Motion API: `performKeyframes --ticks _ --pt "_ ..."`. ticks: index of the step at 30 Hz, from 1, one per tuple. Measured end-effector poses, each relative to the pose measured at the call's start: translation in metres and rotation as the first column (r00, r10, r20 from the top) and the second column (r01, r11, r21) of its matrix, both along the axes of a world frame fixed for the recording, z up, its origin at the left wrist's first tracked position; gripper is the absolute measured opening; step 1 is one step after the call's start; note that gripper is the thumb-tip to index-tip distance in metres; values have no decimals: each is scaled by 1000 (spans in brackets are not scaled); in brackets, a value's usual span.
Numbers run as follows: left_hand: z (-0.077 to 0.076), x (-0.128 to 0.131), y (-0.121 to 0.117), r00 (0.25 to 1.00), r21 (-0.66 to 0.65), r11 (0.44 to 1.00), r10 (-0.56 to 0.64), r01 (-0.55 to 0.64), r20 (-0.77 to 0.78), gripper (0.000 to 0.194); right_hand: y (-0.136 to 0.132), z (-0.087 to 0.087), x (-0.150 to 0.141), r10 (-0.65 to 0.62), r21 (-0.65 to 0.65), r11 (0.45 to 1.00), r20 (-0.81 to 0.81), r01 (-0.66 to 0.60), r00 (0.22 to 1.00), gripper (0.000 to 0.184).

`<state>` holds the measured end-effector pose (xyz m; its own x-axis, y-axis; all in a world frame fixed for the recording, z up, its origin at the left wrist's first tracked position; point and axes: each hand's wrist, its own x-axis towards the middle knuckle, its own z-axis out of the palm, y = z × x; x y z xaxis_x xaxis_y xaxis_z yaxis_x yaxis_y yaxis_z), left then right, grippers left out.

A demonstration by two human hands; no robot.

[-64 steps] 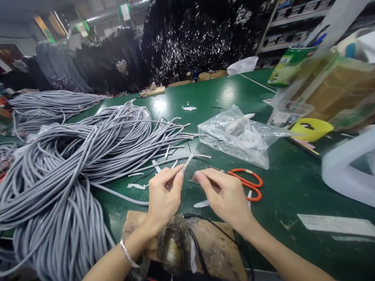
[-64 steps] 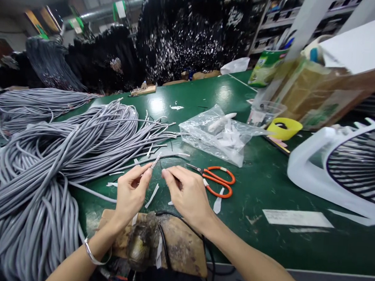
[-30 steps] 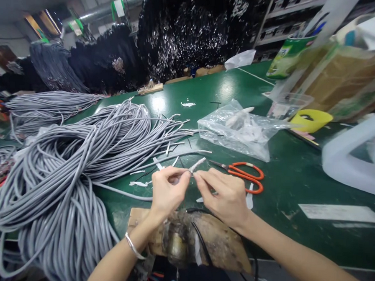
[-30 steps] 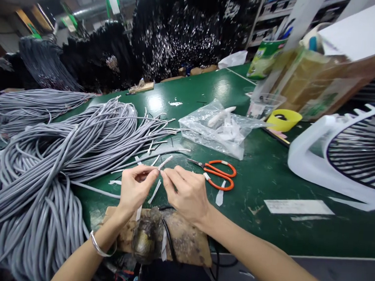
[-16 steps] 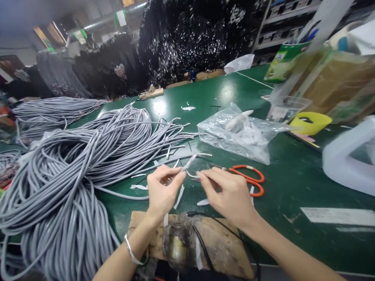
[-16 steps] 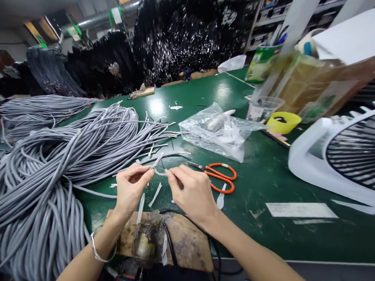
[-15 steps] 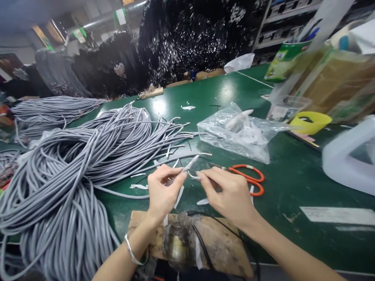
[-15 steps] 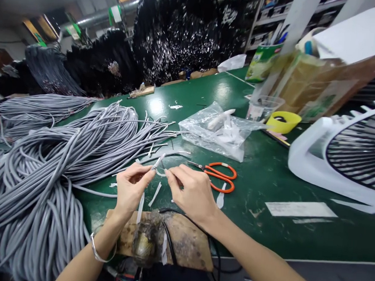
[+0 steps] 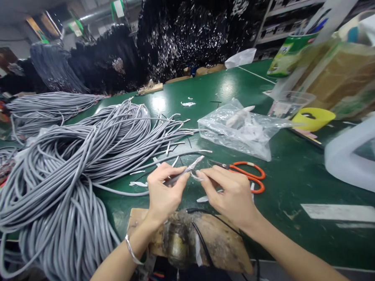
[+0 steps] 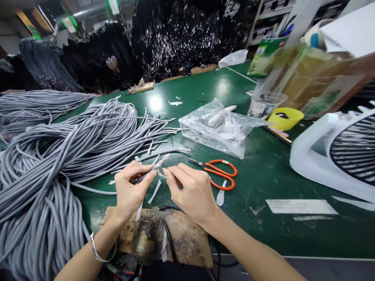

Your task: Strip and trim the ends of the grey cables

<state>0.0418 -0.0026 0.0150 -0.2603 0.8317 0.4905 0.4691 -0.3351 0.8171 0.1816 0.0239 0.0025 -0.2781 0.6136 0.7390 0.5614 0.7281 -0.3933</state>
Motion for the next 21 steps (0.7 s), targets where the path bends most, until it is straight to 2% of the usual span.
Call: performKeyframes --ticks 3,6,8,10,12,14,18,21 --pt "-2 2 -2 995 37 999 2 1 -100 7 1 1 0 15 -39 999 -16 -16 1000 27" --pt "-6 5 -5 968 122 992 0 31 -251 10 1 5 0 58 -155 986 -63 -67 996 32" --pt "-8 6 -4 945 138 990 10 37 -328 13 -4 7 0 57 -181 981 -94 -73 994 34" --pt "-9 4 0 924 71 997 30 -2 -382 13 -11 8 0 110 -71 991 -103 -117 989 31" --pt "-9 0 5 909 -17 998 50 -62 -414 12 -18 8 -1 212 93 975 -96 -203 973 25" --pt "-7 -4 7 907 -51 994 66 -96 -417 16 -19 7 -1 251 162 958 -86 -235 964 20" --pt "-1 -5 3 926 5 999 52 -54 -375 24 -5 5 3 48 82 996 -62 -43 997 20" --pt "0 -3 -2 933 16 1000 18 -13 -360 25 4 5 4 -19 75 997 -43 22 999 24"
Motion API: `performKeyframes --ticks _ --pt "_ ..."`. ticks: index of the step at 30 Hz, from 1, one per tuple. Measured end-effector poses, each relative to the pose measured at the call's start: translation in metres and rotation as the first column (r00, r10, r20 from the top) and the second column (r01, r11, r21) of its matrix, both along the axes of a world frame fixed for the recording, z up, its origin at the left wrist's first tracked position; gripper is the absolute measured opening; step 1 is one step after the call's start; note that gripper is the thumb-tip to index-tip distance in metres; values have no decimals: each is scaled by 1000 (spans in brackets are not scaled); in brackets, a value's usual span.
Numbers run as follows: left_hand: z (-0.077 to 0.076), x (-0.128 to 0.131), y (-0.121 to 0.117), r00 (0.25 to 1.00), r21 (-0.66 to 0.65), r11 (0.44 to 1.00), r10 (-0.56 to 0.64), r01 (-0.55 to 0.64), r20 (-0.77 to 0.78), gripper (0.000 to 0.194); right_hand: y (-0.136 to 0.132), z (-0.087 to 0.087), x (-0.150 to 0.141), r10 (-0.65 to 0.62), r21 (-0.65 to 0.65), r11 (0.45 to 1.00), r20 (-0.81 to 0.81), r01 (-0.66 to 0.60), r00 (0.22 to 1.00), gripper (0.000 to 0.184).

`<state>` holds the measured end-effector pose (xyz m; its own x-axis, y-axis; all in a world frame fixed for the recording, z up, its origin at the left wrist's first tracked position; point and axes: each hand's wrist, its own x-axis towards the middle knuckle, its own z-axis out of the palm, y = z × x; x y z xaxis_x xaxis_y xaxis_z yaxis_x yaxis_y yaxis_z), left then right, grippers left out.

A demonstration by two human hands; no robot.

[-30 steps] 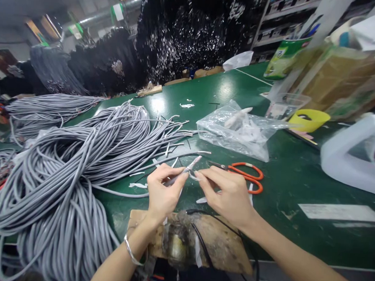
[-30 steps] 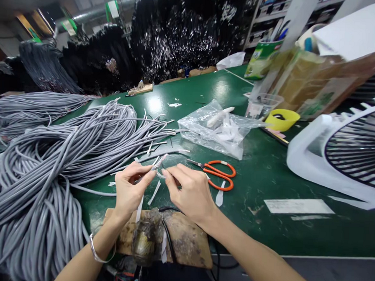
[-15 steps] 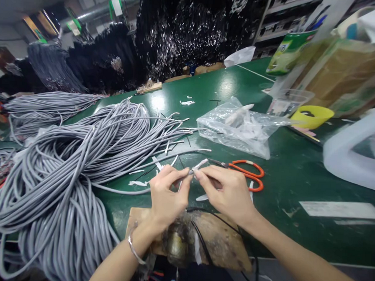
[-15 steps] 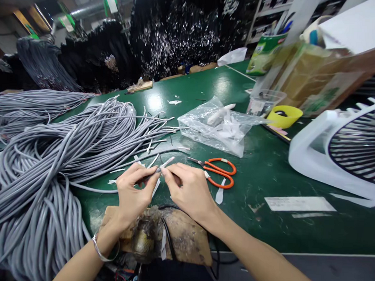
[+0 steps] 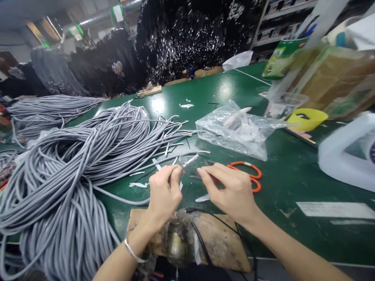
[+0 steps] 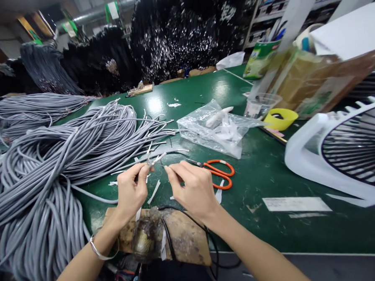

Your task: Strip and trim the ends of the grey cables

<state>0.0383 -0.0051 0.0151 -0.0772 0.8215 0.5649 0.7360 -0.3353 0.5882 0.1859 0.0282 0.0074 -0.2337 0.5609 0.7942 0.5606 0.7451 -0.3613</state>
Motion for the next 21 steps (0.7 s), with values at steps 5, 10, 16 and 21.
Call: performKeyframes --ticks 5,10,16,21 --pt "-2 2 -3 999 12 999 -45 45 -6 24 -1 -4 -3 33 -8 999 -1 -33 999 23" --pt "-5 2 -1 995 31 995 -92 93 -25 18 -2 -1 -3 121 -93 988 -30 -124 992 25" --pt "-10 3 -3 988 147 982 -97 115 -123 11 0 4 -4 132 -288 943 -138 -167 982 28" --pt "-7 3 -2 989 189 981 -17 45 -147 17 -11 3 -5 149 -150 973 -173 -175 974 22"
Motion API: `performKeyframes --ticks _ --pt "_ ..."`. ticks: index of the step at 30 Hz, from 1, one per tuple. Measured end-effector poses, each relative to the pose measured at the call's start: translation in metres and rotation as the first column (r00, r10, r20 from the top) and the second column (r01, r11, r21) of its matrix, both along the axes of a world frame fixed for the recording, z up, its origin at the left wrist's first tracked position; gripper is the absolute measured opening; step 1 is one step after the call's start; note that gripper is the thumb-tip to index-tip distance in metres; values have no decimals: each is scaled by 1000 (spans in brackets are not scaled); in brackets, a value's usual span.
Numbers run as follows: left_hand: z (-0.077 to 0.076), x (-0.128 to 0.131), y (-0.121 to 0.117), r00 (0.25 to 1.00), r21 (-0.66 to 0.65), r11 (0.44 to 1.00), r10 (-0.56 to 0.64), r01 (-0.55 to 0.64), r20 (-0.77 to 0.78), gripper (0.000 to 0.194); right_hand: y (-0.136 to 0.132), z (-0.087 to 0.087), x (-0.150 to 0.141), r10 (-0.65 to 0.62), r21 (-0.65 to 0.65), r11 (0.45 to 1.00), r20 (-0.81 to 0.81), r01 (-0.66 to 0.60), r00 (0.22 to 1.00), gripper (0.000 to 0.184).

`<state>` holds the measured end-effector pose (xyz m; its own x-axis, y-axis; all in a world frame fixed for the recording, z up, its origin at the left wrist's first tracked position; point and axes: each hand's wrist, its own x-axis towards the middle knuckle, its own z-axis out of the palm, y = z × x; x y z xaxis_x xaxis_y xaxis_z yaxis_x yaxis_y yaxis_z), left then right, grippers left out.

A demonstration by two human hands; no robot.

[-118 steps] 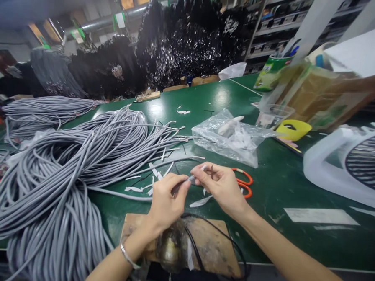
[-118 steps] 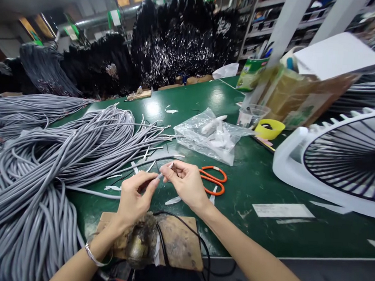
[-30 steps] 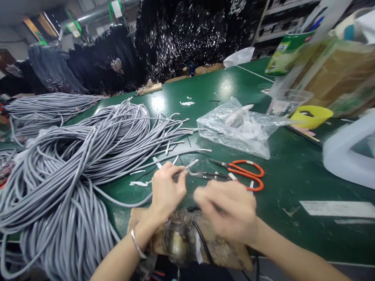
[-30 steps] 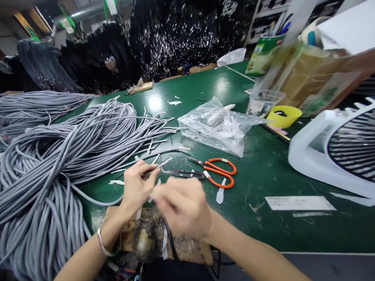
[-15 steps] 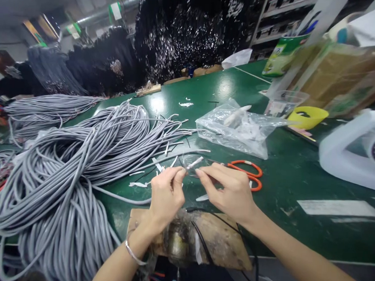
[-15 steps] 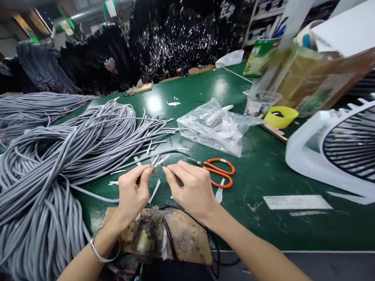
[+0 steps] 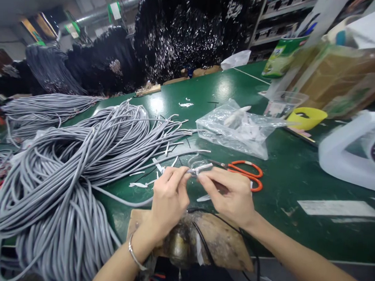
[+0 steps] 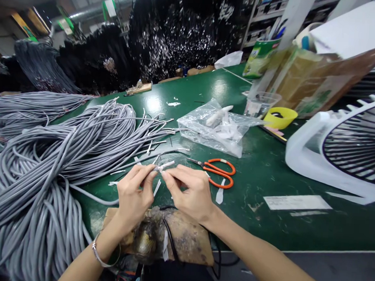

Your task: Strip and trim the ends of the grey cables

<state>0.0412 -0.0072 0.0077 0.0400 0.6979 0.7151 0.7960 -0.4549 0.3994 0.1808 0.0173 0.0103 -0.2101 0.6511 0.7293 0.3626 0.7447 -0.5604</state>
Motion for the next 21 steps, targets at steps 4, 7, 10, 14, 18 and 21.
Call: performKeyframes --ticks 4,7,10,14,18,21 --pt "3 -4 7 993 -231 970 99 -81 67 23 -13 1 -2 72 280 958 -38 -59 997 20" --pt "4 -6 6 983 -340 939 99 -42 152 29 -10 -1 -6 7 172 985 11 -9 1000 22" --pt "5 -4 2 973 -321 947 66 9 222 30 0 -4 -9 -58 -2 998 101 58 993 27" --pt "4 -3 -1 972 -294 955 42 28 230 29 6 -6 -9 -64 -72 995 123 73 990 30" --pt "2 -2 -2 975 -291 956 34 32 219 27 4 -5 -11 -49 -97 993 122 61 991 31" --pt "3 -2 -2 976 -273 962 33 28 217 26 4 -7 -11 -49 -105 993 123 62 991 30"
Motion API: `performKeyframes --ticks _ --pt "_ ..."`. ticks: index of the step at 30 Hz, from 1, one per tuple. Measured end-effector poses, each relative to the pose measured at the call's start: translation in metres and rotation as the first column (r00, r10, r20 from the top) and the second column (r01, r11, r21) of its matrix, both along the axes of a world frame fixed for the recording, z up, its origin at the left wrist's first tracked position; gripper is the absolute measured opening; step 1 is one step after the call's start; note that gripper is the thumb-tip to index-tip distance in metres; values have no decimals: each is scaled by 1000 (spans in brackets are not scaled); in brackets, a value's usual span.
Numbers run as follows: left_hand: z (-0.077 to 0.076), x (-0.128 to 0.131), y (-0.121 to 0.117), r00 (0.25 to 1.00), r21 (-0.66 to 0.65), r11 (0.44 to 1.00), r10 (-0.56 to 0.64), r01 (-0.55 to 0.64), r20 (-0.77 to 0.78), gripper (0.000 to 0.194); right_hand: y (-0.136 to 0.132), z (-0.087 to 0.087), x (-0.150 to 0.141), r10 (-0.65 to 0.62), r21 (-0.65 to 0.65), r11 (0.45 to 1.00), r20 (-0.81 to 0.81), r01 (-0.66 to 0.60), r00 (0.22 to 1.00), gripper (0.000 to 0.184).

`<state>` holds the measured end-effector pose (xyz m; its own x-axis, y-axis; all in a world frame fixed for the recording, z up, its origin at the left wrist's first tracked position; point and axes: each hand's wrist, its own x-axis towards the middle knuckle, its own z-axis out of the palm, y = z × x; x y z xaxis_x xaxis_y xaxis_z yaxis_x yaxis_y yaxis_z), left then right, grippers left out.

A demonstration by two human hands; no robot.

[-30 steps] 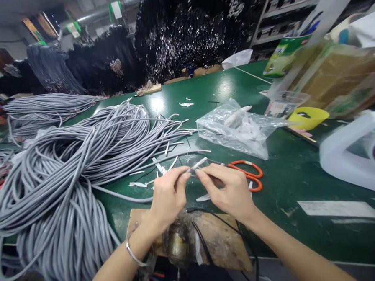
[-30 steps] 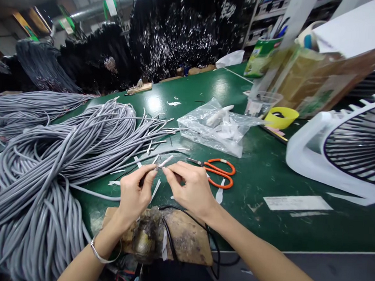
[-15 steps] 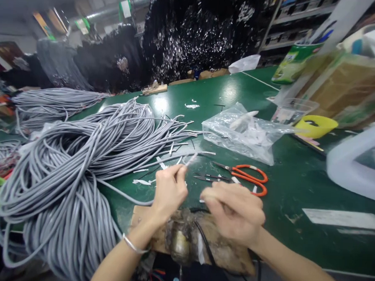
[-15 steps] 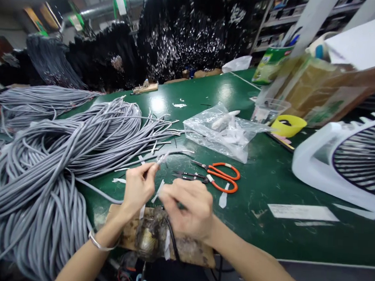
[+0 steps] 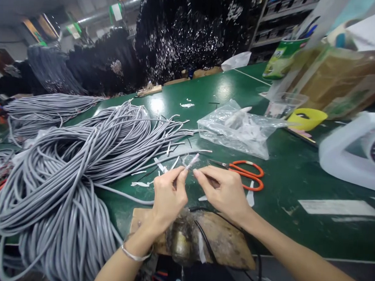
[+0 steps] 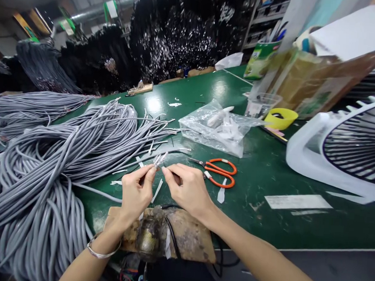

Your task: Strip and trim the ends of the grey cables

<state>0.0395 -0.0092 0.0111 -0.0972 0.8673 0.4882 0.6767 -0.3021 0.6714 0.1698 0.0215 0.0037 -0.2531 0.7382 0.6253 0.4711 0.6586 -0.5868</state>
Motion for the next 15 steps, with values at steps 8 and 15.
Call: performKeyframes --ticks 8,15 --pt "0 0 0 1000 48 999 22 -21 -19 23 0 -1 2 1 -26 1000 10 -1 1000 31" --pt "-1 1 0 999 66 997 30 -28 -30 22 0 1 1 14 -43 999 -15 -14 1000 32"
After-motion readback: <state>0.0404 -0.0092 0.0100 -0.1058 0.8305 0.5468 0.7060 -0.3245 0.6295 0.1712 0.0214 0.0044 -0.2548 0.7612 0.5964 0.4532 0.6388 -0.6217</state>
